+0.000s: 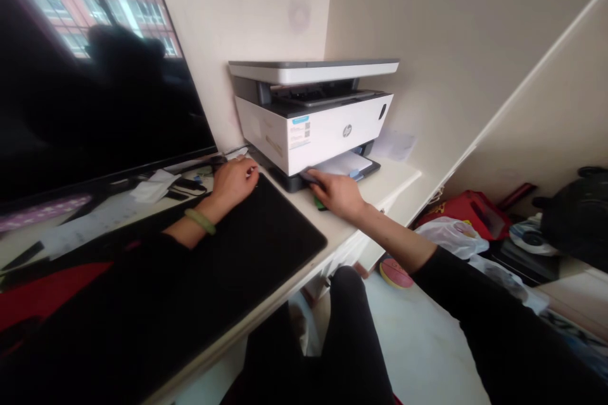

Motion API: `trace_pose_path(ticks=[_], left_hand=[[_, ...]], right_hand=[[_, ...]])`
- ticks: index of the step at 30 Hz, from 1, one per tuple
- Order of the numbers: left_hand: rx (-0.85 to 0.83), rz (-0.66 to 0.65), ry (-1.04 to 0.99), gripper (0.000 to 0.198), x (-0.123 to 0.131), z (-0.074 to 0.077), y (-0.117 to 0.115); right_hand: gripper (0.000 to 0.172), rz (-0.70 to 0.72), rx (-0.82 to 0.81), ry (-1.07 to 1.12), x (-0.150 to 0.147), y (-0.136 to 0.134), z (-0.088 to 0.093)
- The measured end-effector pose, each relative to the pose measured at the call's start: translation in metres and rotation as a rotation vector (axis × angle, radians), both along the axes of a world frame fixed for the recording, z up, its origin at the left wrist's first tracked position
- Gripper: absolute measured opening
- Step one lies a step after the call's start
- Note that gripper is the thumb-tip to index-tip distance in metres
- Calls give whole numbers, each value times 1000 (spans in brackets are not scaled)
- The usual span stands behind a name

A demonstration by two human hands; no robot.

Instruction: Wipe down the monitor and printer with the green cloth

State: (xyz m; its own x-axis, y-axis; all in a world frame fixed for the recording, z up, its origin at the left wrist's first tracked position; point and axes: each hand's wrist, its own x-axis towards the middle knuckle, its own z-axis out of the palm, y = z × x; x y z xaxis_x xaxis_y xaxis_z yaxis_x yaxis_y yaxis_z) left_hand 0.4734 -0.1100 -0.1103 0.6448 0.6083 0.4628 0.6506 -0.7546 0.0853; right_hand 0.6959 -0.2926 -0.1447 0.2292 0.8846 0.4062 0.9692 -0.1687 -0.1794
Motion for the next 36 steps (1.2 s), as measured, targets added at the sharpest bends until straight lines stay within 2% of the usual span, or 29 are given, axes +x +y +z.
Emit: trace_pose_path(ticks=[2,4,7,10,15,18,22,27,32,36], left_hand=[[-58,-139,-81,29,13,-10,-18],[-107,-236,-150,27,21,-19,-32],[-122,-307,-189,30,25,-30,-42],[-133,-339,-189,34,24,-35,-41],[-152,-341,-244,33,24,-39,-33],[-175,-340,-295,26,26,-42,-28],[-214,-313,-363,25,29,-44,-24],[-288,-263,-372,32,29,-42,-22],[-403,-231,-425,35,27,-39,-21],[-435,-257,-527,29,26,-37,-21]], right_hand=[[48,-54,4,30,5,-1,1],[48,-47,5,35,5,-3,1],[51,35,22,-7,-1,-3,-3],[50,91,28,-35,-5,-1,-5],[47,-47,2,-18,7,-2,3],[46,-94,5,18,12,-9,8],[49,-14,18,36,2,-12,9],[50,-4,-47,-8,-21,0,5],[51,184,-95,-44,-41,10,4],[54,257,-110,-53,-46,7,5]])
